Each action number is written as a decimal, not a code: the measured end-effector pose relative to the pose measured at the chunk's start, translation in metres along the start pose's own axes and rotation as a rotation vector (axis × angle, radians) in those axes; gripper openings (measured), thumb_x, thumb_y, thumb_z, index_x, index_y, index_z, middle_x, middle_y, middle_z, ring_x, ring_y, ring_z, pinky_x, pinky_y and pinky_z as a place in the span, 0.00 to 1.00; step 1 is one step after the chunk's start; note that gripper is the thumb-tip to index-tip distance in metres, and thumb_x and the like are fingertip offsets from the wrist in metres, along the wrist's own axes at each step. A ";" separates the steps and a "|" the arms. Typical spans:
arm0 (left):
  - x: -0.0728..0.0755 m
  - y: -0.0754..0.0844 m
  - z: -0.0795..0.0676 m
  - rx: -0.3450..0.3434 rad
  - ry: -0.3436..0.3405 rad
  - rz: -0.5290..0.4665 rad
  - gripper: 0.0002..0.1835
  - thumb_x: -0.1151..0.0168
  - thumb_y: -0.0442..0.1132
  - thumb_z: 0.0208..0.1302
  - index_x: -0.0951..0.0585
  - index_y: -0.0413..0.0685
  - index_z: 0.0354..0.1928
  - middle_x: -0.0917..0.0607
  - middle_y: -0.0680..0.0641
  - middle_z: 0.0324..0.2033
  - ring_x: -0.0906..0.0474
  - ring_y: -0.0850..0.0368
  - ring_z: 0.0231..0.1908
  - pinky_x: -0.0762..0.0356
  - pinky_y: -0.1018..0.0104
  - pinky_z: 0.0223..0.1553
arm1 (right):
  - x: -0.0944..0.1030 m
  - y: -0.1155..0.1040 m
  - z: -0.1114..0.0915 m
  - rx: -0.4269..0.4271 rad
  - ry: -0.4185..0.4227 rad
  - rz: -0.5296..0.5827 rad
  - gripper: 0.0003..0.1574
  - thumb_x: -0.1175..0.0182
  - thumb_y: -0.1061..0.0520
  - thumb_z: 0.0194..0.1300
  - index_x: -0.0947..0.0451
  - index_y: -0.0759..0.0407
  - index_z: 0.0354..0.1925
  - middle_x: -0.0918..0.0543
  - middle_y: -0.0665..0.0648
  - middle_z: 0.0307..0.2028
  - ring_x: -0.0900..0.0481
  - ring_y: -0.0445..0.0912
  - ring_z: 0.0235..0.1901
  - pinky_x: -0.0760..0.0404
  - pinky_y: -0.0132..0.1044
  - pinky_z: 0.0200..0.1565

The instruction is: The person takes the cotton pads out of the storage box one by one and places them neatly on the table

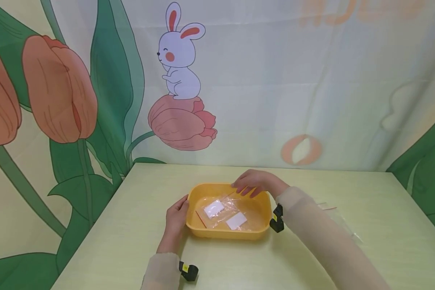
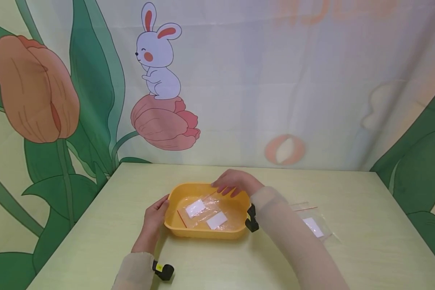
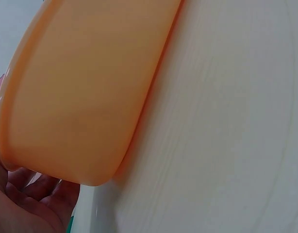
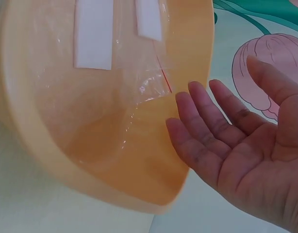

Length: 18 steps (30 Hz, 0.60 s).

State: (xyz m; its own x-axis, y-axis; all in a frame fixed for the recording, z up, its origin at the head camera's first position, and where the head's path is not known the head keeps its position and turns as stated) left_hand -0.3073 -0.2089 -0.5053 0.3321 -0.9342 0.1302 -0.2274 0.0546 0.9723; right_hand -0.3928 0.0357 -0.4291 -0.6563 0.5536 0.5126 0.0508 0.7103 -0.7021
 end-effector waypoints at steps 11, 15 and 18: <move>0.000 -0.001 0.001 0.002 -0.003 0.009 0.23 0.52 0.38 0.80 0.28 0.39 0.71 0.30 0.37 0.74 0.40 0.40 0.78 0.37 0.48 0.78 | -0.012 0.003 0.015 -0.058 -0.007 0.018 0.31 0.38 0.44 0.72 0.23 0.63 0.62 0.15 0.63 0.54 0.16 0.55 0.57 0.15 0.47 0.63; 0.001 -0.001 0.001 0.003 -0.005 0.012 0.23 0.52 0.39 0.80 0.28 0.39 0.71 0.30 0.37 0.74 0.40 0.40 0.78 0.36 0.47 0.78 | -0.017 0.006 0.020 -0.095 -0.039 0.045 0.29 0.38 0.44 0.72 0.22 0.63 0.61 0.14 0.62 0.53 0.16 0.53 0.55 0.16 0.46 0.64; 0.000 -0.001 0.001 0.002 -0.006 0.009 0.23 0.52 0.38 0.80 0.27 0.39 0.71 0.30 0.37 0.74 0.39 0.40 0.78 0.36 0.48 0.78 | -0.020 0.009 0.024 -0.119 -0.061 0.069 0.28 0.40 0.44 0.73 0.22 0.63 0.60 0.14 0.61 0.52 0.15 0.51 0.52 0.16 0.44 0.64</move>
Point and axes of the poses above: each hand's wrist, its own z-axis towards the middle knuckle, its own x-axis out of the back of the hand, y = z × x, the point moved 6 cm from there along z, towards the middle knuckle
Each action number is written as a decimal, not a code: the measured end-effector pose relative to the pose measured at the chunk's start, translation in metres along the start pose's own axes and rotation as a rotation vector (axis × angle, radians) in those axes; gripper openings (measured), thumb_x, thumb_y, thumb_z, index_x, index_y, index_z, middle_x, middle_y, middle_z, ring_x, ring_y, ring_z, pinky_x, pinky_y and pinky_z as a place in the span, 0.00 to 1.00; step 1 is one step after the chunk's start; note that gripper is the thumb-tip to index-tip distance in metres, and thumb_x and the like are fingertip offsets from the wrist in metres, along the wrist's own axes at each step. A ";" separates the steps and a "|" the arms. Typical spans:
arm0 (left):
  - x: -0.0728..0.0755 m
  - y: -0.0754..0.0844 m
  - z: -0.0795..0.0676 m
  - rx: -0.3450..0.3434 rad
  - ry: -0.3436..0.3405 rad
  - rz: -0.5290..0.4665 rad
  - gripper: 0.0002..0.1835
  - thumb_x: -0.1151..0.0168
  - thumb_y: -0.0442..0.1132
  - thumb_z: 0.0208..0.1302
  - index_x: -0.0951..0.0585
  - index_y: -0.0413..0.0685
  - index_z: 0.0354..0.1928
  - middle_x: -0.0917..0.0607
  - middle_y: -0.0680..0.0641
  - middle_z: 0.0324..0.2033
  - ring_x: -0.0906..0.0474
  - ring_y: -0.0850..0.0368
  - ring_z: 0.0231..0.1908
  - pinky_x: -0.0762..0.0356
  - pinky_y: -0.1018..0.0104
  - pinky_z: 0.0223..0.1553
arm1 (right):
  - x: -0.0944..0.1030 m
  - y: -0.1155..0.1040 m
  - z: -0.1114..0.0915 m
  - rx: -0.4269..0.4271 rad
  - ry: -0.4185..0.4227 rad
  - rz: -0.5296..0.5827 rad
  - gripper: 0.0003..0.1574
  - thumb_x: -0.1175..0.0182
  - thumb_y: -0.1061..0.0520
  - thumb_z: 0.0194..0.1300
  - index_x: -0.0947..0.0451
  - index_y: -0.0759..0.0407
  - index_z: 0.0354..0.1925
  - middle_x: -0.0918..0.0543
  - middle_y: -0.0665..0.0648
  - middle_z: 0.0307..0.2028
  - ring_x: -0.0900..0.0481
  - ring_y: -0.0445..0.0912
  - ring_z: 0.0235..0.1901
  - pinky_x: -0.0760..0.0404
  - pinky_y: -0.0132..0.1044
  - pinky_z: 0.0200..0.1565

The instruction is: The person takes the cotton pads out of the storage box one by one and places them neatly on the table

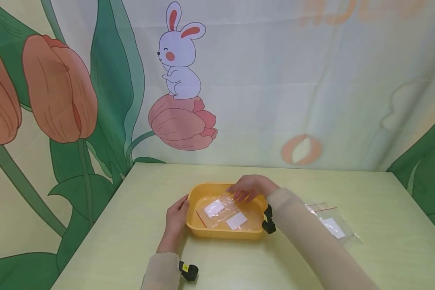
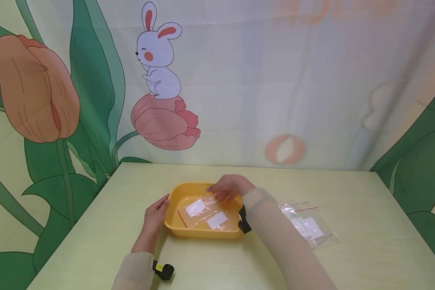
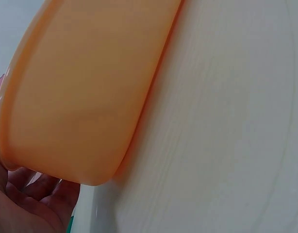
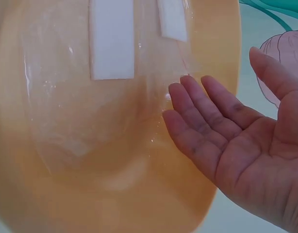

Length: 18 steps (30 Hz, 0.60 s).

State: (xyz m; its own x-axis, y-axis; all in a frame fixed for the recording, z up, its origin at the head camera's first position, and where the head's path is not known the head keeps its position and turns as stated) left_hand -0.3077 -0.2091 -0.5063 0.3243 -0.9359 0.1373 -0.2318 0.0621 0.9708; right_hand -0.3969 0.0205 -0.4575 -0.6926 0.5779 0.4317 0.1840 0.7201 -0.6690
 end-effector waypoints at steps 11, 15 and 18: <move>0.001 0.000 0.000 -0.006 0.009 0.010 0.22 0.52 0.38 0.80 0.27 0.39 0.70 0.29 0.37 0.73 0.39 0.40 0.78 0.36 0.48 0.78 | -0.014 0.007 0.000 -0.031 -0.031 0.129 0.30 0.47 0.48 0.78 0.27 0.72 0.62 0.17 0.66 0.55 0.16 0.54 0.53 0.18 0.47 0.67; 0.001 0.001 0.000 -0.009 0.011 0.007 0.22 0.52 0.38 0.80 0.27 0.38 0.70 0.29 0.37 0.73 0.39 0.40 0.78 0.36 0.48 0.78 | -0.017 0.012 0.006 -0.056 -0.051 0.230 0.30 0.48 0.48 0.79 0.28 0.72 0.63 0.18 0.62 0.47 0.19 0.50 0.44 0.15 0.45 0.63; 0.001 0.001 0.000 -0.016 0.016 0.004 0.22 0.51 0.38 0.80 0.27 0.38 0.70 0.29 0.37 0.73 0.39 0.40 0.77 0.36 0.48 0.78 | -0.018 0.016 0.012 -0.070 -0.078 0.275 0.28 0.49 0.49 0.80 0.28 0.70 0.63 0.20 0.58 0.41 0.21 0.47 0.38 0.12 0.39 0.50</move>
Point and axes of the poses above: each hand's wrist, its own z-axis towards the middle knuckle, its own x-axis out of the back of the hand, y = z × x, the point moved 6 cm from there along z, towards the middle knuckle
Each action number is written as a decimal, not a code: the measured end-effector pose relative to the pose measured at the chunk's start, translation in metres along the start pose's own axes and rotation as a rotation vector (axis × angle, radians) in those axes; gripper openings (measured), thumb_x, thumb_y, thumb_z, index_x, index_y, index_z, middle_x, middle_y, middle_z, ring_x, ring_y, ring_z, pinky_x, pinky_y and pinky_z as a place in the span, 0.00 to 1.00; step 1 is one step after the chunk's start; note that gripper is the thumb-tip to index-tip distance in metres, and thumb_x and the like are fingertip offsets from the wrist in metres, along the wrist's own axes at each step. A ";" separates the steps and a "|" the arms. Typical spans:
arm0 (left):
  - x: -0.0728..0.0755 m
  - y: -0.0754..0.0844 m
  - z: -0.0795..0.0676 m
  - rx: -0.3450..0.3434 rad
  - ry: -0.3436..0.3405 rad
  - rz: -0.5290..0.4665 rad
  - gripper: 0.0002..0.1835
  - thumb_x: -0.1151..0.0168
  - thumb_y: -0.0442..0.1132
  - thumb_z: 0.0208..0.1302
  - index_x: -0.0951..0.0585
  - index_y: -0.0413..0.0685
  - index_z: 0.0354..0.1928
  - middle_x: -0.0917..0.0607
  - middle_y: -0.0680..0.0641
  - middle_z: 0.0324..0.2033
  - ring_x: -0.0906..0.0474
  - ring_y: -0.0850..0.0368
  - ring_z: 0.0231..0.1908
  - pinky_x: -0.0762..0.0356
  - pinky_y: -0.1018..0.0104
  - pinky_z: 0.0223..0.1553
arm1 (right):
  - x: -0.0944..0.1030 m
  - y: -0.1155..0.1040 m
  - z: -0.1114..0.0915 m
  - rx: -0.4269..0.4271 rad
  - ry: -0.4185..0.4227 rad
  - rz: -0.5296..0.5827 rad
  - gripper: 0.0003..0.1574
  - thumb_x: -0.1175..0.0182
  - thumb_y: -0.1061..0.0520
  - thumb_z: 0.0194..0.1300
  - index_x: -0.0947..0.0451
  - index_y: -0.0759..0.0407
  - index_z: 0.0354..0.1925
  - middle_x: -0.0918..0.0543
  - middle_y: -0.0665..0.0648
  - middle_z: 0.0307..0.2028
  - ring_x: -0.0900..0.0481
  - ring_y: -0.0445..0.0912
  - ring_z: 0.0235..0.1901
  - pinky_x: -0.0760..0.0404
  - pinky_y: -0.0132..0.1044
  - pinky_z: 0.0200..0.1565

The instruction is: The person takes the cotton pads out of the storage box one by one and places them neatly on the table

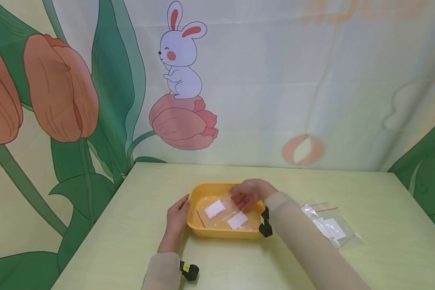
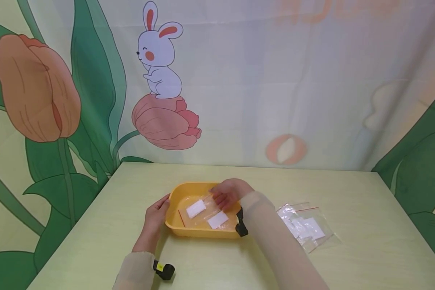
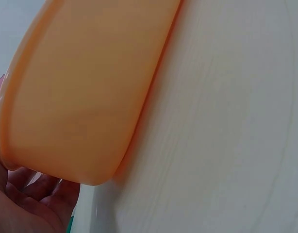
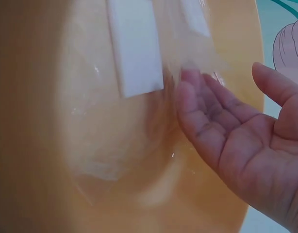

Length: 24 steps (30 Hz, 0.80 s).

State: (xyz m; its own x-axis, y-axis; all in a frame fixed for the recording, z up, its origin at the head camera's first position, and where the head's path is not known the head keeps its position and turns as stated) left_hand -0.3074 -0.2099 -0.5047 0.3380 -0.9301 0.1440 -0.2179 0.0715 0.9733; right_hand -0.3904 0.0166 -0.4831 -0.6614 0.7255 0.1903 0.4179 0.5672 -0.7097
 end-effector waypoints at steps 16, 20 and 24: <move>-0.001 -0.002 -0.001 0.005 -0.016 -0.023 0.23 0.51 0.38 0.80 0.28 0.39 0.71 0.30 0.37 0.74 0.38 0.41 0.77 0.34 0.49 0.77 | -0.012 -0.006 -0.004 -0.046 -0.054 -0.118 0.15 0.44 0.60 0.76 0.18 0.67 0.54 0.16 0.52 0.28 0.24 0.42 0.28 0.18 0.27 0.34; 0.000 -0.001 -0.002 -0.004 0.001 -0.012 0.22 0.50 0.39 0.80 0.26 0.40 0.70 0.28 0.37 0.73 0.37 0.40 0.77 0.33 0.49 0.76 | -0.012 -0.009 -0.003 -0.029 -0.057 -0.096 0.14 0.46 0.59 0.78 0.18 0.66 0.50 0.13 0.52 0.28 0.19 0.41 0.27 0.14 0.28 0.35; 0.001 -0.001 -0.004 -0.005 0.010 -0.008 0.22 0.50 0.40 0.80 0.26 0.40 0.70 0.28 0.38 0.72 0.37 0.40 0.76 0.32 0.49 0.76 | -0.012 -0.011 -0.002 -0.016 -0.068 -0.070 0.15 0.50 0.60 0.79 0.18 0.66 0.48 0.12 0.53 0.29 0.15 0.40 0.26 0.11 0.29 0.34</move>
Point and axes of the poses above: each hand's wrist, its own z-axis towards the middle knuckle, its own x-axis out of the back of the hand, y = z × x, the point moved 6 cm from there along z, towards the middle knuckle
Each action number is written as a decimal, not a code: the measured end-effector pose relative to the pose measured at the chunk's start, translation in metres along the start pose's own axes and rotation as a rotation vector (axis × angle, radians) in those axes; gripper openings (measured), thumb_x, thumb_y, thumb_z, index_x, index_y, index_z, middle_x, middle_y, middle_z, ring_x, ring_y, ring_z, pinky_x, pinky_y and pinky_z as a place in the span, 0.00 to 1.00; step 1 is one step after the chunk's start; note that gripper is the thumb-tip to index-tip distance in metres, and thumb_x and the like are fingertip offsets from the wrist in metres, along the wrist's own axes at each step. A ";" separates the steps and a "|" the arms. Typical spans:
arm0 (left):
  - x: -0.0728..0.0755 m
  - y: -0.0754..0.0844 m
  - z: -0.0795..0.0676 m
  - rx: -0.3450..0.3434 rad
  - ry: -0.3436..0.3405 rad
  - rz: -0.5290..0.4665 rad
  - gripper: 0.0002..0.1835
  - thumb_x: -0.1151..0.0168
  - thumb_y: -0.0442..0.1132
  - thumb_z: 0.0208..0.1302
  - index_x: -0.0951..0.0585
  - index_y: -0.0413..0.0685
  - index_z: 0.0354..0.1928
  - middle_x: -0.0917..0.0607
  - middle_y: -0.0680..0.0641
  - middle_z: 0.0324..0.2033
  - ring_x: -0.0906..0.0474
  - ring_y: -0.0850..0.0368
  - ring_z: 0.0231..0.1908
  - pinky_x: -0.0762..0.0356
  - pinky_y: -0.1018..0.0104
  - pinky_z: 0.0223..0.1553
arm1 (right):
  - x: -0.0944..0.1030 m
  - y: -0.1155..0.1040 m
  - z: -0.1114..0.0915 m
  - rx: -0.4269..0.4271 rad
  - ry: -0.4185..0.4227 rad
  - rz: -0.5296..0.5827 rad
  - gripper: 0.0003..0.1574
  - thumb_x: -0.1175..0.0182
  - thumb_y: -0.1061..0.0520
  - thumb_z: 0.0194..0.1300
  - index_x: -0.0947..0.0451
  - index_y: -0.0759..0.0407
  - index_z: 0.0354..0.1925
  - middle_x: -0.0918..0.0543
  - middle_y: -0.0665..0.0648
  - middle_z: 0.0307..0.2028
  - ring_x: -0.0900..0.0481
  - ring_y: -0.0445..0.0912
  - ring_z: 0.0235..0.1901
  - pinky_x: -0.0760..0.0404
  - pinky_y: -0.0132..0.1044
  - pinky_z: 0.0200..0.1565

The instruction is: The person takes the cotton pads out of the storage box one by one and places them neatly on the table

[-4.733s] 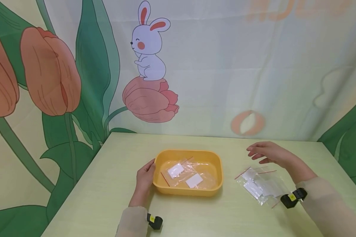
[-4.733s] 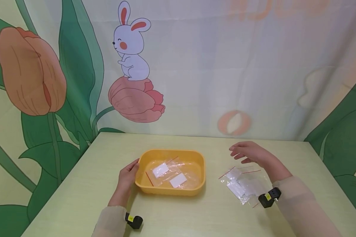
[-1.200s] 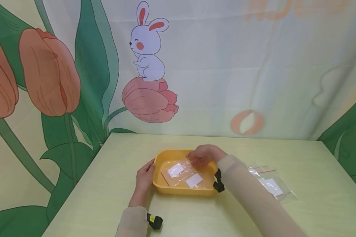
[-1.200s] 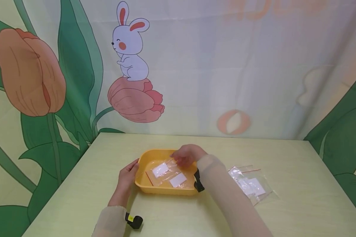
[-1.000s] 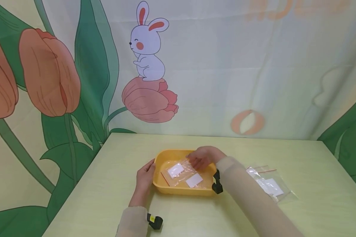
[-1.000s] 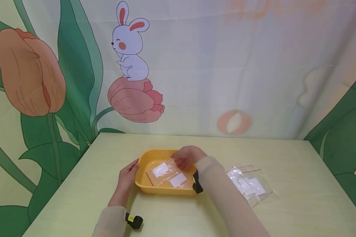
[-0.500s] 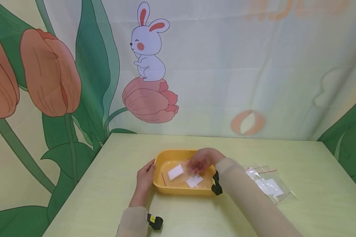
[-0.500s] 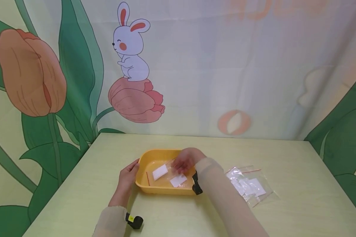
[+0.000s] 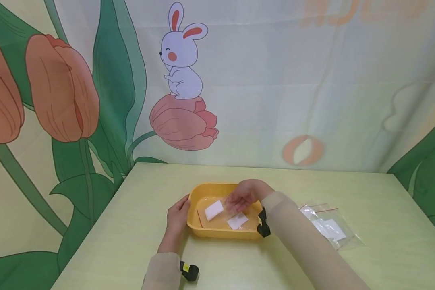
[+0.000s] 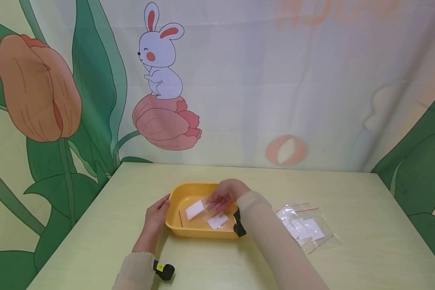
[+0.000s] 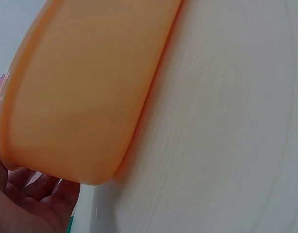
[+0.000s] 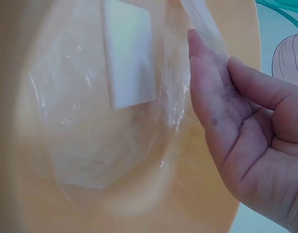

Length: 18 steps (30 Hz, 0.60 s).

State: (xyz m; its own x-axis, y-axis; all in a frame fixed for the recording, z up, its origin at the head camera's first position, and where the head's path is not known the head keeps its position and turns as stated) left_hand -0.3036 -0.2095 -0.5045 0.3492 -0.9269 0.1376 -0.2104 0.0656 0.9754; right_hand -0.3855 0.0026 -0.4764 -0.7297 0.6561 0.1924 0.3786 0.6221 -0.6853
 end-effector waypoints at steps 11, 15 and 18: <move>-0.002 0.001 0.002 0.016 -0.008 -0.004 0.22 0.51 0.38 0.80 0.27 0.40 0.70 0.29 0.38 0.73 0.37 0.41 0.77 0.33 0.49 0.76 | 0.005 -0.001 0.000 0.011 -0.012 0.042 0.15 0.54 0.64 0.80 0.23 0.68 0.53 0.14 0.54 0.28 0.14 0.41 0.25 0.12 0.29 0.31; -0.002 0.000 0.003 0.018 -0.014 -0.007 0.22 0.51 0.38 0.80 0.27 0.40 0.71 0.29 0.38 0.74 0.37 0.41 0.77 0.33 0.49 0.77 | 0.007 -0.001 0.001 0.026 -0.011 0.035 0.16 0.54 0.65 0.80 0.23 0.69 0.56 0.13 0.54 0.28 0.13 0.40 0.26 0.12 0.28 0.30; -0.002 -0.001 0.004 0.013 -0.018 -0.015 0.22 0.51 0.38 0.80 0.27 0.39 0.71 0.30 0.37 0.74 0.38 0.41 0.77 0.34 0.48 0.77 | 0.008 -0.002 0.001 0.035 -0.008 0.035 0.18 0.54 0.65 0.80 0.23 0.69 0.58 0.13 0.53 0.29 0.13 0.40 0.26 0.12 0.28 0.30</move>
State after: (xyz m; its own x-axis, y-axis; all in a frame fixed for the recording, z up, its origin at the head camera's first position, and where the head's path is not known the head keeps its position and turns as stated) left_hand -0.3073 -0.2094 -0.5059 0.3360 -0.9342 0.1202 -0.2176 0.0471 0.9749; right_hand -0.3930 0.0064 -0.4746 -0.7209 0.6738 0.1621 0.3843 0.5833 -0.7156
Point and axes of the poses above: each hand's wrist, its own z-axis towards the middle knuckle, its own x-axis out of the back of the hand, y = z × x, the point moved 6 cm from there along z, towards the middle knuckle
